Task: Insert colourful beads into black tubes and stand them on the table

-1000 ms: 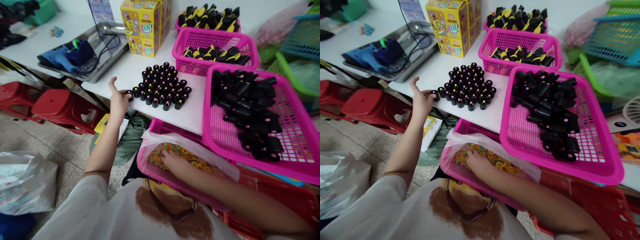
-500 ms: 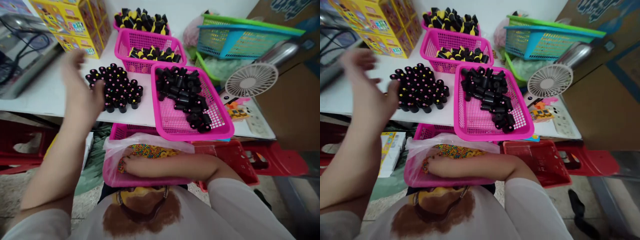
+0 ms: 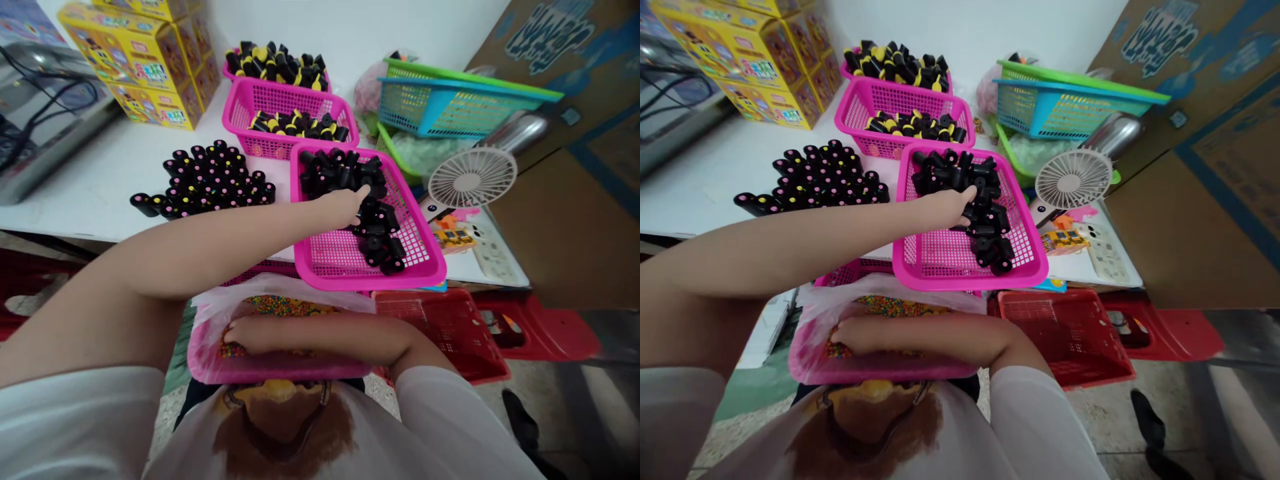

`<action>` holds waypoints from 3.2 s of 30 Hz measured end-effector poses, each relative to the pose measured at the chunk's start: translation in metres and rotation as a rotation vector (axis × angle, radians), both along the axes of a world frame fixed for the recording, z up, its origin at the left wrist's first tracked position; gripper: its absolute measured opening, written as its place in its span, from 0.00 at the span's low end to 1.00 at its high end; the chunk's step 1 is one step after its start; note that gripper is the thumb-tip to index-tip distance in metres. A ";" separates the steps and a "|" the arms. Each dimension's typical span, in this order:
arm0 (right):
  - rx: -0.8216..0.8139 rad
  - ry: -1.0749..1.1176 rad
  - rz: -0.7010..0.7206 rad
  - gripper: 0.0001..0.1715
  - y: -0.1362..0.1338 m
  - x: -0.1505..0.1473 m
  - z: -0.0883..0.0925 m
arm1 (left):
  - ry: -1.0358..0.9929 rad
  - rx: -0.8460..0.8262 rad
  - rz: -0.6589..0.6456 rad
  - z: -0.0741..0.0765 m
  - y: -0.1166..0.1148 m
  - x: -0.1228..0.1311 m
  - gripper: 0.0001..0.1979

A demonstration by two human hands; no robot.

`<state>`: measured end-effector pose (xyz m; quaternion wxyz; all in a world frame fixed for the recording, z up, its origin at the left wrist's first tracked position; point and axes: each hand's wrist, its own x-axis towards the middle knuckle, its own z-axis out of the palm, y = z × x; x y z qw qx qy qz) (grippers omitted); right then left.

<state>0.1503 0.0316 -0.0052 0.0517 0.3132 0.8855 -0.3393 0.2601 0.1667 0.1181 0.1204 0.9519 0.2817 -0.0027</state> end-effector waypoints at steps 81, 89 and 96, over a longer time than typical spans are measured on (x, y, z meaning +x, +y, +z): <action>-0.065 0.370 -0.229 0.16 -0.035 0.044 -0.012 | -0.634 -0.222 0.546 -0.081 -0.172 -0.297 0.12; 0.141 0.535 -0.406 0.19 -0.039 0.056 0.041 | -0.688 -0.298 0.416 -0.092 -0.172 -0.282 0.16; 0.193 0.518 -0.465 0.19 -0.041 0.065 0.057 | -0.714 -0.320 0.477 -0.082 -0.170 -0.275 0.14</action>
